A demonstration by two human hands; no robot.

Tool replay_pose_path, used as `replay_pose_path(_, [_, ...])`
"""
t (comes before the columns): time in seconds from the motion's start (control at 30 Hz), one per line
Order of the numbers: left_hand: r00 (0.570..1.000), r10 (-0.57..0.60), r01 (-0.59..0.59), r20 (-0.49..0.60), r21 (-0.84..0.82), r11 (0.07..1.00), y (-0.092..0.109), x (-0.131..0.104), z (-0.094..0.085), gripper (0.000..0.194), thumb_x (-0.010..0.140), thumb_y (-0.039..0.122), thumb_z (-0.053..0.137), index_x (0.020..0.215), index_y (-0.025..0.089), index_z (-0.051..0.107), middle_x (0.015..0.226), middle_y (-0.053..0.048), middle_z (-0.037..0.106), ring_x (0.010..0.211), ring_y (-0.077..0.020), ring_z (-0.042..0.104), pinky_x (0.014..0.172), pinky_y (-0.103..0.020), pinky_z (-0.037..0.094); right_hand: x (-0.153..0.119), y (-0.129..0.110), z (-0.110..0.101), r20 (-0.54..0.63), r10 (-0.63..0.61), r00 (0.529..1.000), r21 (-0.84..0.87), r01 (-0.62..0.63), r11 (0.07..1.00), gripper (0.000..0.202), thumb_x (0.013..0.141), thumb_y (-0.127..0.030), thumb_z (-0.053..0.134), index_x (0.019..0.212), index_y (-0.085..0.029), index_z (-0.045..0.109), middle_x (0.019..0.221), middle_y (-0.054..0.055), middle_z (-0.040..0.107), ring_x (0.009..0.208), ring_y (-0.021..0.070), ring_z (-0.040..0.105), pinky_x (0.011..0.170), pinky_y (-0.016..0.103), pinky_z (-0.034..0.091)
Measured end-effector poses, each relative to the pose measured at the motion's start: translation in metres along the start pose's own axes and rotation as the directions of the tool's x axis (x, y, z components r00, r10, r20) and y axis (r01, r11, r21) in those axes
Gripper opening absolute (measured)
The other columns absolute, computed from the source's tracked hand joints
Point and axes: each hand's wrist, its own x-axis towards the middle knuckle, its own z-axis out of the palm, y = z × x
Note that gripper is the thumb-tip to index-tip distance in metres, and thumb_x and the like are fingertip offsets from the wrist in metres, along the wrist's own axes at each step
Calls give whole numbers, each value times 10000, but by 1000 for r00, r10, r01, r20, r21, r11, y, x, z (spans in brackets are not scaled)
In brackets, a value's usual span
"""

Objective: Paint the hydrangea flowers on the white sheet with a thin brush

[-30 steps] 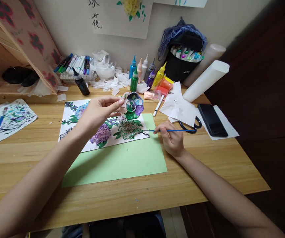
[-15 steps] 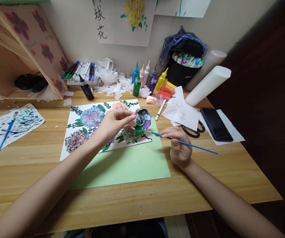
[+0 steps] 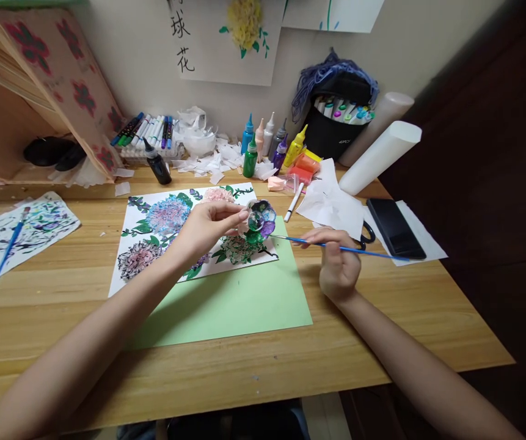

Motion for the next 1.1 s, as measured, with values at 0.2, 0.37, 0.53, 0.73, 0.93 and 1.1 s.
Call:
replay_pose_path(0.2, [995, 75, -76, -72, -4, 997, 4, 3, -11, 340, 672, 444, 745, 902, 194, 723, 965, -73, 729, 864, -183, 680, 799, -319, 552, 1, 12, -2, 84, 230, 970, -17, -230, 973, 301, 943, -341, 418, 738, -196, 584, 663, 7, 592, 606, 134, 598, 554, 272, 458])
replay_pose_path(0.37, [988, 104, -98, -110, 52, 994, 8, 3, -17, 405, 672, 482, 730, 951, 188, 724, 986, -86, 727, 901, -207, 673, 793, -325, 559, -1, 16, 1, 113, 293, 949, -37, -290, 956, 329, 934, -398, 425, 732, -192, 584, 702, 14, 592, 621, 132, 611, 563, 262, 491])
replay_pose_path(0.53, [987, 119, -114, -110, 49, 992, 8, 2, -18, 377, 678, 472, 729, 928, 190, 730, 983, -80, 728, 902, -198, 669, 801, -312, 556, -1, 17, 2, 151, 316, 937, -64, -310, 949, 323, 927, -410, 436, 746, -194, 594, 707, 8, 597, 620, 128, 617, 588, 252, 513])
replay_pose_path(0.73, [985, 118, -111, -123, 61, 992, 11, 1, -17, 411, 659, 490, 738, 929, 181, 731, 964, -86, 729, 893, -207, 670, 787, -326, 562, 1, 19, 0, 109, 317, 942, -104, -306, 946, 334, 926, -422, 435, 737, -194, 590, 674, 9, 602, 606, 131, 608, 566, 255, 493])
replay_pose_path(0.93, [985, 128, -123, -118, 47, 991, 10, 1, -17, 355, 681, 465, 730, 913, 197, 734, 956, -75, 729, 874, -194, 676, 804, -325, 555, 1, 17, 1, 115, 306, 945, -54, -301, 952, 339, 925, -423, 435, 732, -191, 591, 694, 16, 603, 601, 127, 608, 544, 254, 494])
replay_pose_path(1.1, [984, 137, -133, -112, 37, 990, 10, 1, -17, 366, 681, 469, 728, 916, 188, 729, 949, -69, 726, 859, -187, 672, 809, -324, 549, 1, 18, 0, 144, 320, 936, -87, -311, 947, 328, 929, -405, 437, 734, -192, 591, 692, 10, 598, 602, 121, 611, 568, 250, 507])
